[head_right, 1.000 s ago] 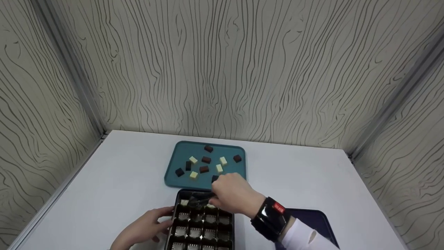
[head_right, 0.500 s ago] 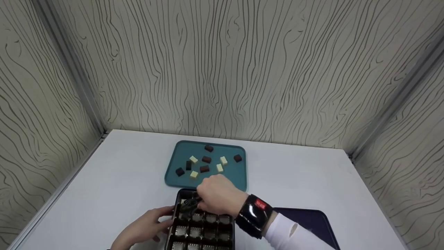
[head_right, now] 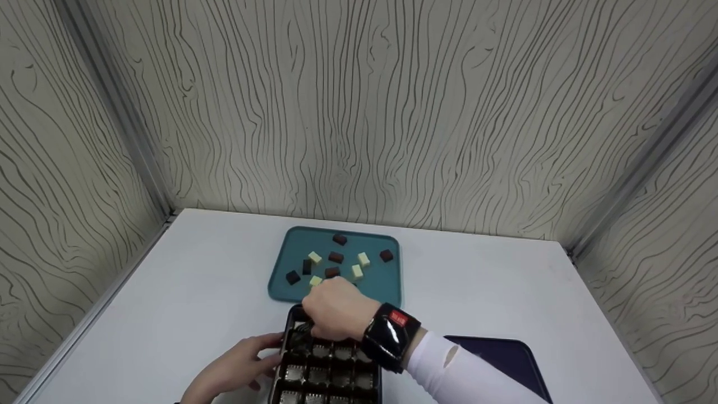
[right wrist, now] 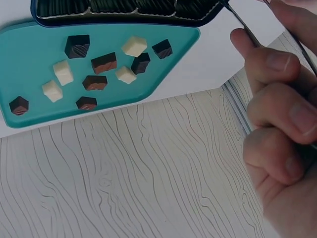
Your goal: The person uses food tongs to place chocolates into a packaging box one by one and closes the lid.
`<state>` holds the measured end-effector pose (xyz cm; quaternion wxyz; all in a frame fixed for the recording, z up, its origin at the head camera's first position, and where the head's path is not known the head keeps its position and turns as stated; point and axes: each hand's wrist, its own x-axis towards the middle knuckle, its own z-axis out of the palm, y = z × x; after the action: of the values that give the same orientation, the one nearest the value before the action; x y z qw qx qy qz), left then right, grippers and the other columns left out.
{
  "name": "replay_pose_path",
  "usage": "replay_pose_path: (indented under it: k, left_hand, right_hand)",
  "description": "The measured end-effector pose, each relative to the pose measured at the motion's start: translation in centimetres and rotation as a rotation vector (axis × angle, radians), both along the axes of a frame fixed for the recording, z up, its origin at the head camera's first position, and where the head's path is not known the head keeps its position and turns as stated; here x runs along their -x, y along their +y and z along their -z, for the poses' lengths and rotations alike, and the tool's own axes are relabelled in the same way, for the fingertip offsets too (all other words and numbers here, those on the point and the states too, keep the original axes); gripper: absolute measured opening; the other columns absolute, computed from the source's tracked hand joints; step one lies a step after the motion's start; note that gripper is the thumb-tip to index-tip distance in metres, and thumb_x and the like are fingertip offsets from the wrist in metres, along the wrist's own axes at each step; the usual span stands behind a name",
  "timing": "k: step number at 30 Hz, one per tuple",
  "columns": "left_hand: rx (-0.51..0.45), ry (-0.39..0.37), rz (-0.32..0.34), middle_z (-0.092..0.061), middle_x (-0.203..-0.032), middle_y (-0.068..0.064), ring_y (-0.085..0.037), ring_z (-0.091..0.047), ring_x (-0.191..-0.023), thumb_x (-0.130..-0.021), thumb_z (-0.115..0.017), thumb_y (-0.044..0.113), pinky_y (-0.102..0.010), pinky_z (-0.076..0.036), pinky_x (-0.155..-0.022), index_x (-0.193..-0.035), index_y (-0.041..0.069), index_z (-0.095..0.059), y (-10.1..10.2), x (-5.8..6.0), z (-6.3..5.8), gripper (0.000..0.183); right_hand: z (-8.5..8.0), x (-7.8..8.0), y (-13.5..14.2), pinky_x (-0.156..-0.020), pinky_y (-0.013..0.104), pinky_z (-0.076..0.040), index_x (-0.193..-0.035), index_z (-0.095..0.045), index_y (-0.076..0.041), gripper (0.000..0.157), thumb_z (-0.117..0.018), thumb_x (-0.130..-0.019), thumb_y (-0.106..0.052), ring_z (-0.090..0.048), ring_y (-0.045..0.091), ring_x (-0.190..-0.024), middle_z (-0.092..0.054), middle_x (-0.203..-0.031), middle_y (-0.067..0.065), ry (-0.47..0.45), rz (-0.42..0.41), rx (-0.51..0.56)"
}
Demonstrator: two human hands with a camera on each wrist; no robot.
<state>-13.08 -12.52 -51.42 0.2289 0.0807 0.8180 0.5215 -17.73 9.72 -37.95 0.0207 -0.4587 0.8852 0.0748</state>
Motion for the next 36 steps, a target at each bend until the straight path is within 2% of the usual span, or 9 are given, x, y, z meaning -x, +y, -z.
replay_pose_path:
  k: [5, 12, 19, 22, 27, 32, 36]
  left_hand:
    - [-0.007, 0.015, 0.0, -0.068, -0.14, -0.021, -0.021, -0.073, -0.077, -0.101, -0.064, 0.015, -0.038, -0.061, -0.058, -0.146, 0.005, -0.06, 0.1, -0.1, -0.1, 0.047]
    - [-0.017, 0.031, -0.007, -0.068, -0.139, -0.023, -0.02, -0.073, -0.078, -0.102, -0.064, 0.017, -0.039, -0.062, -0.059, -0.145, 0.003, -0.061, 0.3, -0.3, 0.0, 0.046]
    - [-0.019, 0.034, -0.004, -0.067, -0.141, -0.022, -0.02, -0.073, -0.079, -0.102, -0.064, 0.015, -0.038, -0.062, -0.057, -0.147, 0.002, -0.059, 0.1, -0.2, 0.1, 0.047]
    - [-0.021, 0.03, -0.001, -0.067, -0.142, -0.022, -0.021, -0.073, -0.081, -0.102, -0.063, 0.016, -0.039, -0.062, -0.058, -0.148, 0.003, -0.058, 0.0, -0.2, 0.1, 0.048]
    - [-0.011, 0.024, 0.004, -0.067, -0.141, -0.022, -0.021, -0.074, -0.08, -0.102, -0.064, 0.017, -0.038, -0.062, -0.058, -0.148, 0.003, -0.057, 0.1, -0.1, 0.1, 0.049]
    - [-0.005, 0.048, 0.017, -0.067, -0.14, -0.024, -0.023, -0.074, -0.078, -0.102, -0.063, 0.015, -0.038, -0.062, -0.057, -0.149, 0.0, -0.055, 0.1, -0.2, -0.1, 0.05]
    - [-0.007, 0.064, 0.018, -0.066, -0.141, -0.026, -0.026, -0.075, -0.084, -0.102, -0.062, 0.014, -0.039, -0.062, -0.058, -0.149, -0.002, -0.055, 0.1, -0.3, -0.1, 0.05]
  right_hand:
    - [-0.1, 0.2, -1.7, -0.045, 0.02, -0.019, -0.058, -0.041, -0.018, 0.054, -0.083, -0.087, -0.034, -0.023, 0.005, -0.049, -0.025, -0.053, -0.011, 0.022, 0.01, -0.058]
    - [0.0, 0.1, -3.0, -0.045, 0.023, -0.036, -0.061, -0.058, -0.016, 0.043, -0.086, -0.084, -0.04, -0.038, 0.009, -0.05, -0.055, -0.056, -0.005, 0.123, -0.019, -0.162]
    - [-0.1, -0.1, -3.2, -0.044, 0.023, -0.032, -0.06, -0.055, -0.016, 0.046, -0.086, -0.084, -0.04, -0.034, 0.009, -0.049, -0.049, -0.054, -0.006, 0.117, 0.011, -0.172]
    - [-0.5, 0.0, -3.0, -0.044, 0.022, -0.028, -0.059, -0.05, -0.016, 0.049, -0.085, -0.085, -0.039, -0.03, 0.008, -0.049, -0.039, -0.053, -0.008, 0.094, 0.023, -0.145]
    - [-1.8, 0.4, -1.2, -0.047, 0.02, -0.019, -0.058, -0.04, -0.018, 0.055, -0.083, -0.088, -0.034, -0.023, 0.006, -0.049, -0.023, -0.054, -0.011, 0.013, 0.028, -0.04]
    - [-2.7, 1.3, 1.8, -0.051, 0.02, -0.015, -0.058, -0.034, -0.021, 0.057, -0.081, -0.09, -0.029, -0.02, 0.005, -0.05, -0.018, -0.057, -0.012, -0.032, 0.066, 0.075]
    - [-2.4, 2.2, 4.5, -0.053, 0.021, -0.015, -0.06, -0.036, -0.022, 0.055, -0.08, -0.092, -0.029, -0.021, 0.004, -0.051, -0.018, -0.059, -0.012, -0.017, 0.148, 0.141]
